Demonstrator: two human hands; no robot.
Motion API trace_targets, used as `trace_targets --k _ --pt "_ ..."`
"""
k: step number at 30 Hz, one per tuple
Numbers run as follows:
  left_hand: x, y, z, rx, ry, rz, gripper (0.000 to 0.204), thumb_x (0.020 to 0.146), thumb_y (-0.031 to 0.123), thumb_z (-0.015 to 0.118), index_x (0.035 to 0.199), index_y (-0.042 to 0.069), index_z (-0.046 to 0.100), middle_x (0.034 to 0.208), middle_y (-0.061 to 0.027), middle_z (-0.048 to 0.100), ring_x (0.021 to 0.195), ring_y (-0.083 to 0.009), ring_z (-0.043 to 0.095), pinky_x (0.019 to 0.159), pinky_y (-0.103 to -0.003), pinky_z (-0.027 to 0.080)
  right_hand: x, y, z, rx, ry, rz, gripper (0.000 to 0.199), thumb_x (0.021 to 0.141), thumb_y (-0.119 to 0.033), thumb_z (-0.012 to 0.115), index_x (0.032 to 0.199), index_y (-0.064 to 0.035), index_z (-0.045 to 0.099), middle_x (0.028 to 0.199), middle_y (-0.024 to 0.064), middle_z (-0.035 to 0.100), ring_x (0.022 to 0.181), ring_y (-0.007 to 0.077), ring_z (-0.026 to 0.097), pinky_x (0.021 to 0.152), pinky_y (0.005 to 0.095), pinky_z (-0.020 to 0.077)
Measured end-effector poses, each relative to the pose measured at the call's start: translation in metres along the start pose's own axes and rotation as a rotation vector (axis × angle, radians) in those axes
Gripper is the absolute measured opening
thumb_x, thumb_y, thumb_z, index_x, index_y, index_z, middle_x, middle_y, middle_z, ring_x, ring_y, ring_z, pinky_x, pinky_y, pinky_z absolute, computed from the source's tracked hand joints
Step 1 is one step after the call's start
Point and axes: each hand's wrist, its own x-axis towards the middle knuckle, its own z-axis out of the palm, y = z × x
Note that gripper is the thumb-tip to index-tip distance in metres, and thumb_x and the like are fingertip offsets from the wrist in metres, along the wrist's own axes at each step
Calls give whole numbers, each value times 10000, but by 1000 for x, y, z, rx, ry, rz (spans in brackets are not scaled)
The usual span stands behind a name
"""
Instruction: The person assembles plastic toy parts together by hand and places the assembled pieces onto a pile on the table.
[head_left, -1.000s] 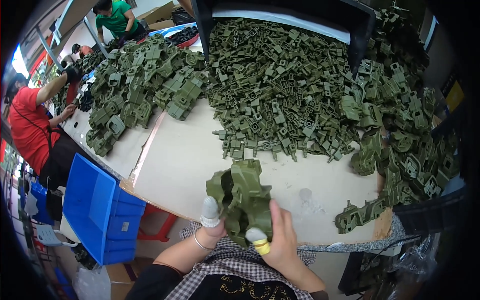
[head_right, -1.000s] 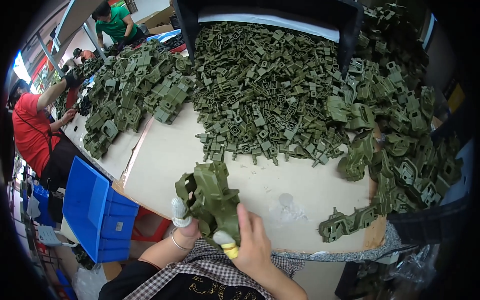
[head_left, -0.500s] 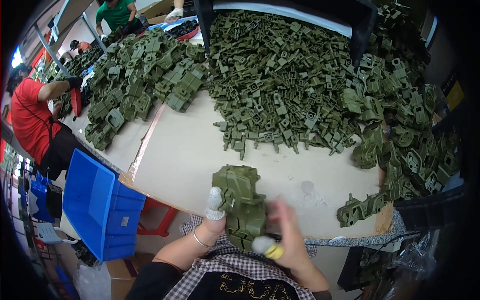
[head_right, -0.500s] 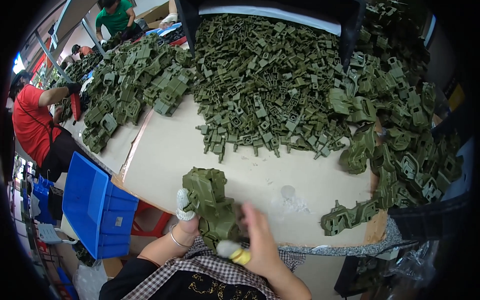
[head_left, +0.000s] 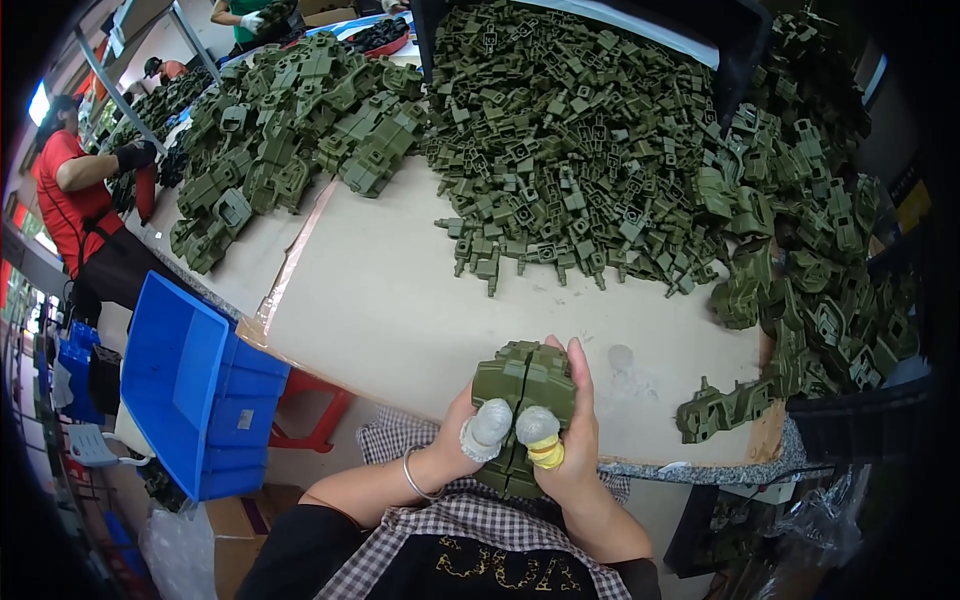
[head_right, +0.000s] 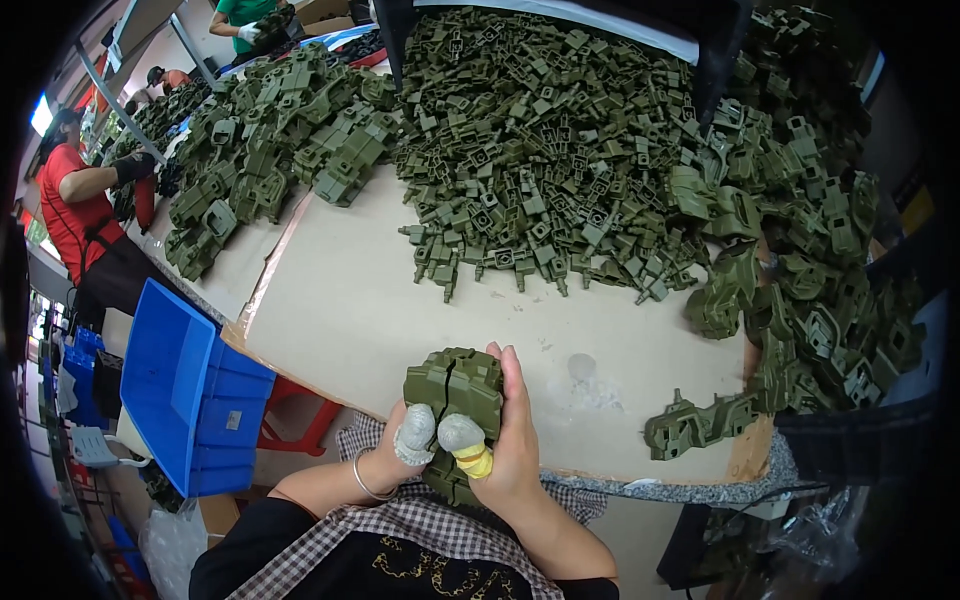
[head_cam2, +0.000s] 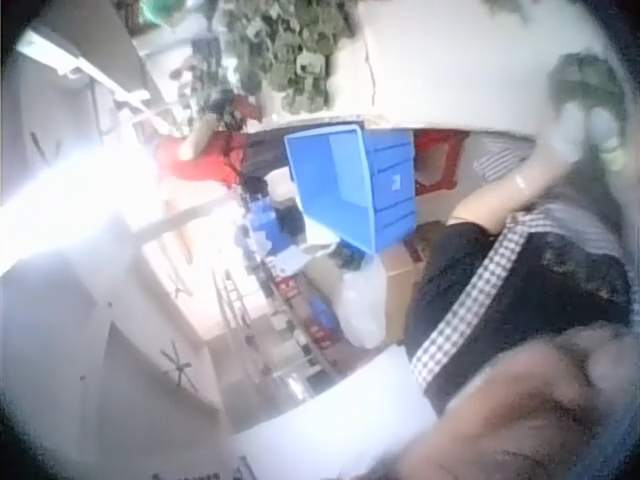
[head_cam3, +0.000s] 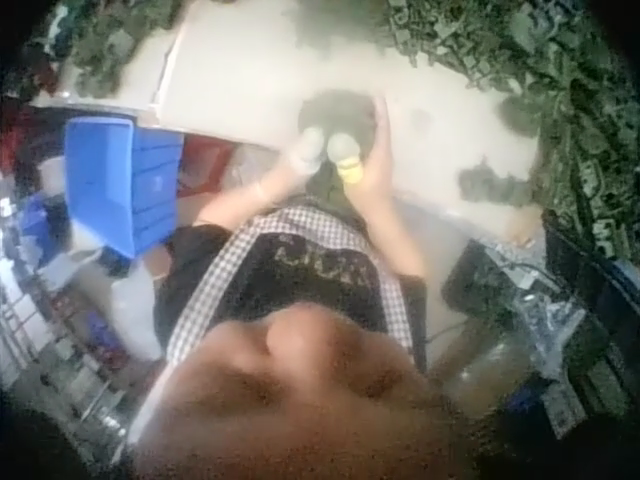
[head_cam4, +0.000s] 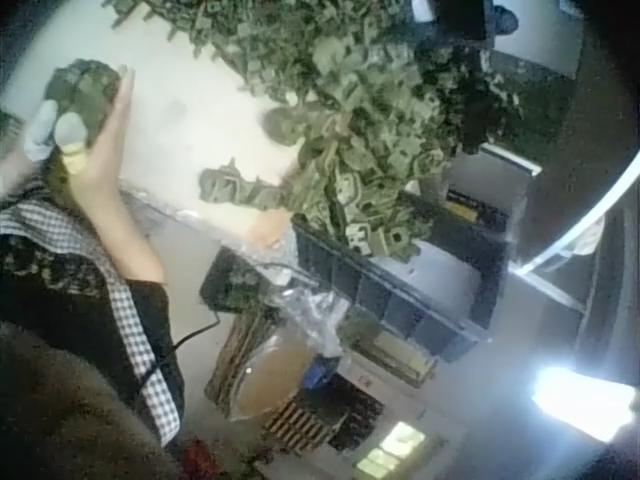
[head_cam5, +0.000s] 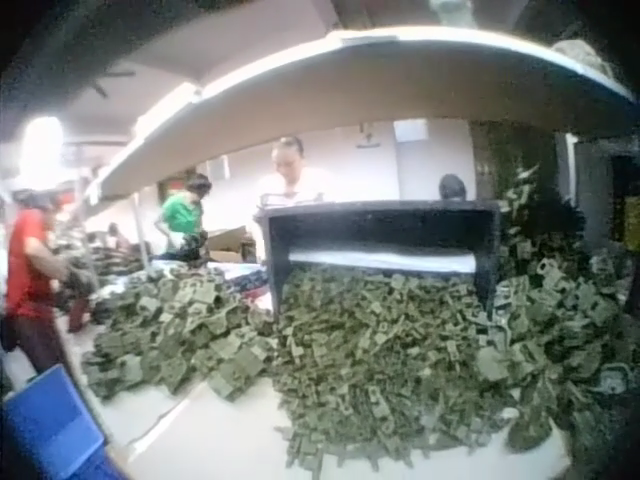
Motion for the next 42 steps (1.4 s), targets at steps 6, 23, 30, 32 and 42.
trace_targets --k 6,23,30,32,42 --pt "-1 -12 -2 -60 17 -35 477 910 299 461 1285 23 359 1260 -107 458 1154 -198 455 976 -340 359 1 -5 5 -148 45 -26 740 834 -162 601 1379 8 129 1376 209 298 1201 267 415 991 357 330" --pt "4 -25 -2 -293 51 -157 505 931 318 426 1328 35 294 1301 -102 401 1200 -199 396 997 -326 318 10 -6 6 -392 23 -14 679 788 -95 606 1351 7 241 1285 206 370 1178 337 403 985 373 330" --pt "-5 -23 -3 -64 81 69 484 929 328 431 1305 36 341 1284 -96 428 1182 -188 417 994 -321 325 3 -2 8 -249 -3 -9 684 772 -28 584 1354 16 228 1296 209 350 1180 339 395 991 383 323" --pt "0 -15 -6 -332 -1 -139 462 909 271 486 1287 33 367 1261 -93 452 1170 -186 431 987 -314 331 -3 -6 12 -366 66 -78 680 774 -18 573 1356 15 224 1293 216 350 1170 342 404 987 386 327" --pt "-8 -23 -5 -156 -19 34 470 889 165 501 1302 17 333 1274 -107 437 1181 -198 419 995 -325 322 -10 -1 13 -406 88 -173 673 819 -183 597 1341 23 226 1376 265 239 1244 397 312 1022 421 281"
